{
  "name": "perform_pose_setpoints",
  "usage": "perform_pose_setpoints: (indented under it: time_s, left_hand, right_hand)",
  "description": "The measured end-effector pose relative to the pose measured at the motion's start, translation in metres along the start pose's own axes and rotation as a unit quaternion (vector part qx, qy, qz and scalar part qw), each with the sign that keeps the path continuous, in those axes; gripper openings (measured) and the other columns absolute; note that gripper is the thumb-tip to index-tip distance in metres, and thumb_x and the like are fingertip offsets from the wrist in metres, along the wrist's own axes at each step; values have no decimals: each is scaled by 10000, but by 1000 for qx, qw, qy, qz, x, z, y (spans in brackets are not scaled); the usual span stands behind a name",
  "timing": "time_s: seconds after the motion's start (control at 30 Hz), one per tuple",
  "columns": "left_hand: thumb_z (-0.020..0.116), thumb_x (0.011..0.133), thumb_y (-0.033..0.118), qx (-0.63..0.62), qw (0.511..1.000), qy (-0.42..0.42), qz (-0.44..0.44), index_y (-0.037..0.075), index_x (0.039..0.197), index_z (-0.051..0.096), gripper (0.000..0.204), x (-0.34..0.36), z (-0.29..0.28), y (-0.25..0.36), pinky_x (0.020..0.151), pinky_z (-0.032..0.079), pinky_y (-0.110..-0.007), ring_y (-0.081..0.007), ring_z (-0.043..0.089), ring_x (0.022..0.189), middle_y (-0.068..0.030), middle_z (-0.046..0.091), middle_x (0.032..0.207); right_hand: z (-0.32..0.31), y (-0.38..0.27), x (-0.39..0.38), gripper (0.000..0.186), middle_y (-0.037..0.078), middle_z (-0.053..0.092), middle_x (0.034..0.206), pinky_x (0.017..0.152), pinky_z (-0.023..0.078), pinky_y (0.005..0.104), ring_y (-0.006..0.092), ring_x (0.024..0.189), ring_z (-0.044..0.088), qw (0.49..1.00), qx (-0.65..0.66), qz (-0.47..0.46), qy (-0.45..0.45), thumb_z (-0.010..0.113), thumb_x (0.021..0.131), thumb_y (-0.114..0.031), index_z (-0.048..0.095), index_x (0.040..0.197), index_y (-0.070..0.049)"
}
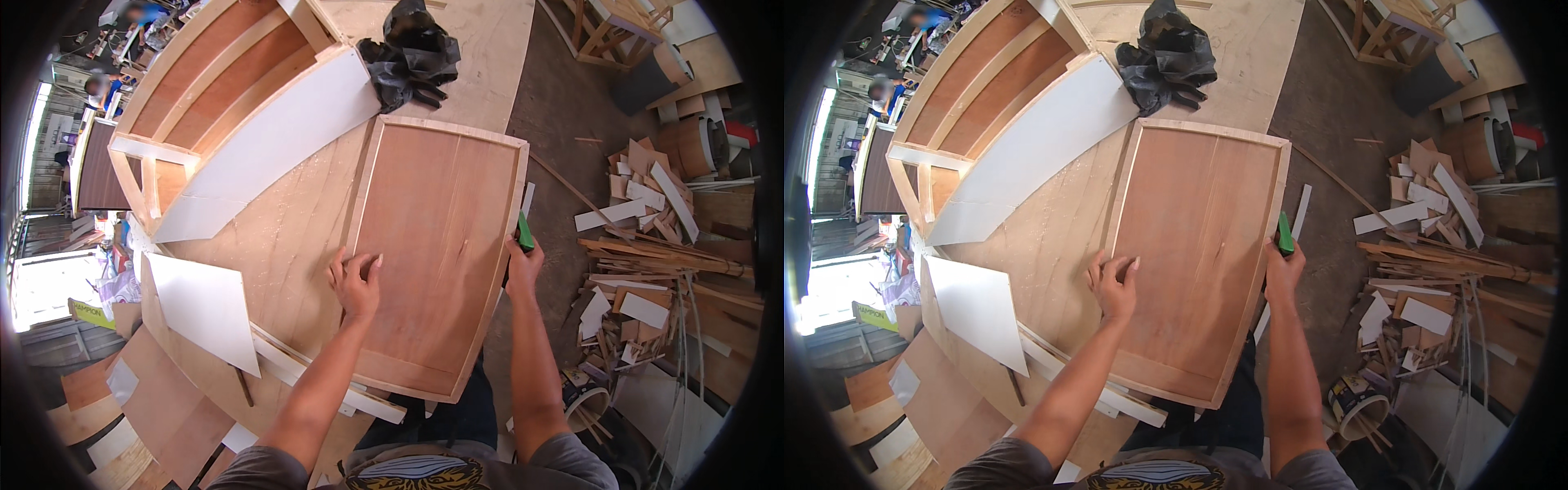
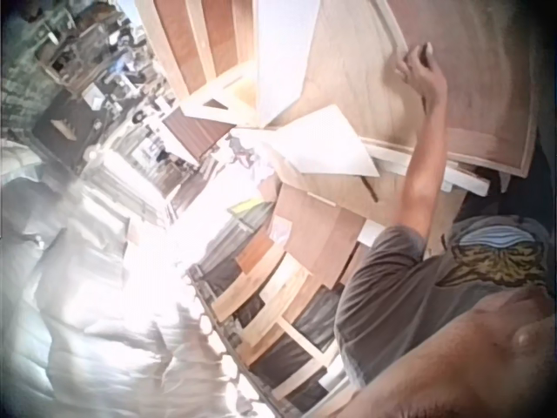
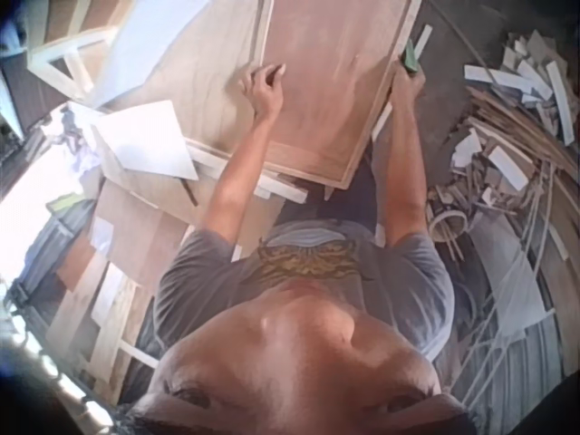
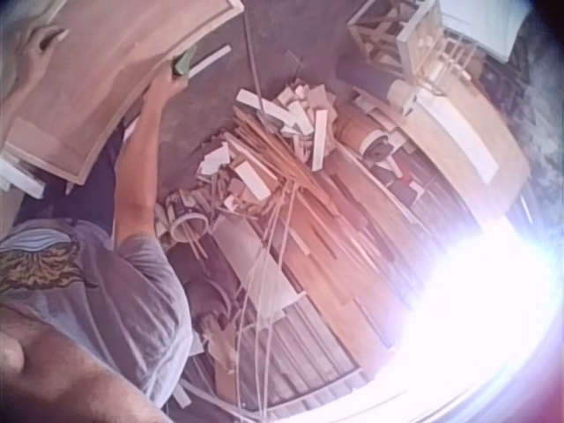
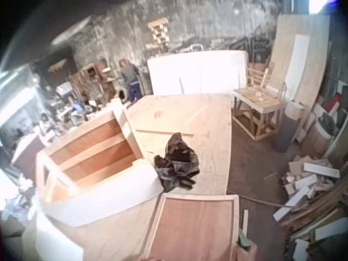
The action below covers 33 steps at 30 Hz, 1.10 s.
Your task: The person builds a wooden box by hand, positioning a wooden panel and using a stapler to secure it to the box frame.
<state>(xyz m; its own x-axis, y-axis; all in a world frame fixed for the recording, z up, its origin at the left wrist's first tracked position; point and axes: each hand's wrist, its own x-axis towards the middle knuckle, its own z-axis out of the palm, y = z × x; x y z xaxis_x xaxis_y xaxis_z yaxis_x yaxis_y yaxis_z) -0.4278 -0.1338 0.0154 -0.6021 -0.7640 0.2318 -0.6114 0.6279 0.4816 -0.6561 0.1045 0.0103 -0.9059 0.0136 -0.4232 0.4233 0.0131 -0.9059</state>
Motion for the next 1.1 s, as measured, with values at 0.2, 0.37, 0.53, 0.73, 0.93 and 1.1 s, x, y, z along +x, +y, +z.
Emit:
perform_pose_setpoints:
  time_s: [0.2, 0.37, 0.53, 0.73, 0.93, 1.1]
  left_hand:
    - [864, 836, 302, 10, 1000, 12, 13, 149, 1015, 760, 258, 16, 10, -2, 1035, 412, -539, -400, 520, 1250, -153, 607, 1366]
    - [871, 832, 312, -19, 999, 37, 17, 99, 988, 765, 283, 65, 31, 26, 1082, 378, -534, -354, 548, 1281, -151, 679, 1275]
    - [857, 846, 357, -2, 999, 10, 36, 84, 1023, 763, 338, 96, 36, 29, 1094, 369, -545, -348, 562, 1268, -152, 667, 1297]
    - [809, 889, 394, -5, 1000, 1, -14, 100, 1206, 721, 441, 69, 9, 2, 1059, 405, -511, -378, 567, 1204, -146, 646, 1286]
    - [709, 970, 412, 34, 998, -40, -26, 116, 1436, 603, 562, 60, -6, -34, 1015, 434, -504, -408, 567, 1141, -150, 627, 1295]
    - [643, 995, 491, 76, 993, -69, 62, 164, 1480, 578, 589, 45, -24, -19, 1099, 379, -572, -419, 461, 1357, -138, 517, 1508]
  right_hand:
    - [8, 2, 0, 189, 16, 672, 958, 800, 473, 304, 117, 873, 597, 998, 25, 27, 44, 758, 922, -27, 692, 1089, 32]
    - [16, -17, 38, 190, 22, 678, 965, 813, 476, 308, 123, 879, 604, 999, 15, -7, 36, 758, 928, -41, 695, 1095, 24]
    - [31, -31, 57, 209, 39, 693, 1010, 848, 480, 330, 148, 915, 622, 1000, 6, -10, 19, 759, 941, -85, 698, 1110, 21]
    - [16, -2, 7, 258, 72, 702, 1084, 864, 493, 366, 180, 979, 643, 995, -25, 89, 35, 770, 952, -117, 695, 1155, 22]
    - [11, 20, -28, 328, 85, 699, 1045, 849, 501, 374, 202, 958, 653, 995, -28, 96, 18, 778, 955, -174, 688, 1183, 45]
    - [25, 16, -55, 323, 64, 682, 981, 772, 492, 365, 176, 873, 633, 997, -23, 74, 24, 763, 967, -190, 685, 1169, 50]
